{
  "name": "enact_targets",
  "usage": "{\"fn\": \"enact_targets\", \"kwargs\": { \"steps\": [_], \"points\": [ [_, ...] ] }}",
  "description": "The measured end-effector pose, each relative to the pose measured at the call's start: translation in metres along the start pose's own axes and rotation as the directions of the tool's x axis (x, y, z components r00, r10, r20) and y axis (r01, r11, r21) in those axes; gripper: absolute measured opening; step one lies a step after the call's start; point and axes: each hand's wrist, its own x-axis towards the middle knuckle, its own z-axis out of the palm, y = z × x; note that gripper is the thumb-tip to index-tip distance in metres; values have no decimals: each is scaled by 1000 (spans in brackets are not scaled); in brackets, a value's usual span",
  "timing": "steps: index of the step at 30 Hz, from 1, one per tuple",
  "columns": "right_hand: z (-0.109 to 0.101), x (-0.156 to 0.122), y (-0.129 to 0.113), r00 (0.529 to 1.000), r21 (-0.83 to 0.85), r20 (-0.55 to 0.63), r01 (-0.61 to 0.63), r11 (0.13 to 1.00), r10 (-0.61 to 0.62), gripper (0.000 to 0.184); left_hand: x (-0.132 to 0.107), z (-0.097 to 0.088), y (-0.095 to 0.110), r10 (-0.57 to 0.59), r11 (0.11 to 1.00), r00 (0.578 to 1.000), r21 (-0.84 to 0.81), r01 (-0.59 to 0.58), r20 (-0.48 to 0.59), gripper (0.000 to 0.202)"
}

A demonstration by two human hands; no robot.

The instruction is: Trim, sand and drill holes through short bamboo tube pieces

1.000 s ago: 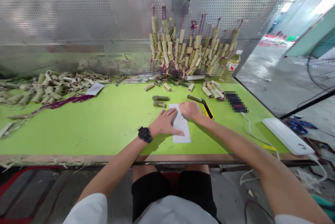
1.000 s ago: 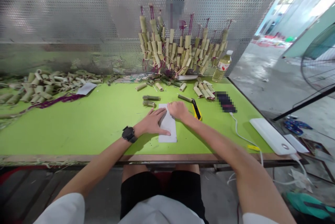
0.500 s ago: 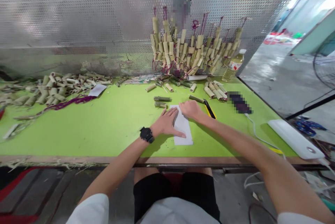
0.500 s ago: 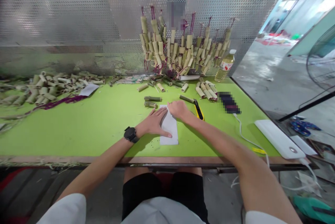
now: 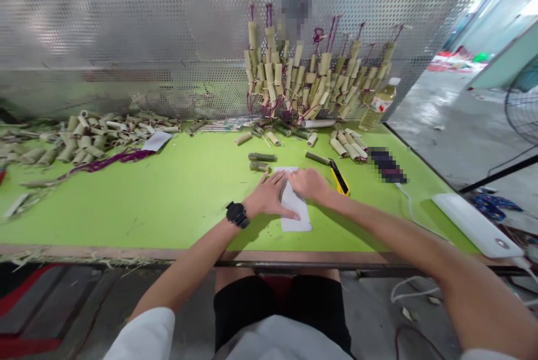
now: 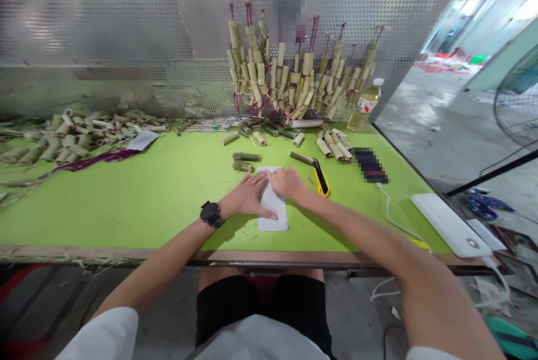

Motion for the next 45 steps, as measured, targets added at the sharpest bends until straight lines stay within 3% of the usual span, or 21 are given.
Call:
{"fn": "enact_targets", "kwargs": {
  "steps": [2,6,11,14,18,21,24,27,30,34,37,45],
  "points": [
    [2,-6,-3,999,7,1,37,999,-37,57,0,0,0,7,1000,1000,-1,-7,6,149],
    [0,-5,-3,998,-11,14,-66,998,66,63,0,0,0,-6,1000,1000,-4,6,5,151],
    [-1,1,-2,1000,-3,7,25,1000,-25,58,0,-1,0,10,1000,1000,-11,-10,8,151],
    [-2,1,0,996,3,19,-83,997,83,63,1,0,-1,1,1000,1000,-10,-1,1,152],
    [-4,1,3,999,5,28,37,999,-37,56,2,2,-2,14,1000,1000,-9,-14,-7,150],
    [-4,4,4,996,-16,39,-74,997,75,62,2,3,-2,5,1000,1000,-17,-5,-20,151],
    [-2,4,4,998,-5,7,57,998,-57,61,1,1,-1,12,1000,1000,-28,-12,-15,150],
    [0,3,2,1000,-30,20,-13,999,13,69,0,0,0,7,1000,1000,-27,-7,-21,150],
    [0,3,2,998,-13,-13,62,998,-62,61,0,-1,0,10,1000,1000,-9,-10,-7,147],
    [4,3,7,999,19,-3,-48,999,48,62,1,-1,-1,-4,1000,1000,18,4,19,150],
    [8,2,9,998,41,-37,-41,998,42,62,1,-2,0,-1,1000,999,13,0,36,152],
    [13,-12,-7,983,23,-90,-158,987,159,63,-1,-1,1,-14,1000,999,1,14,32,151]
  ]
}}
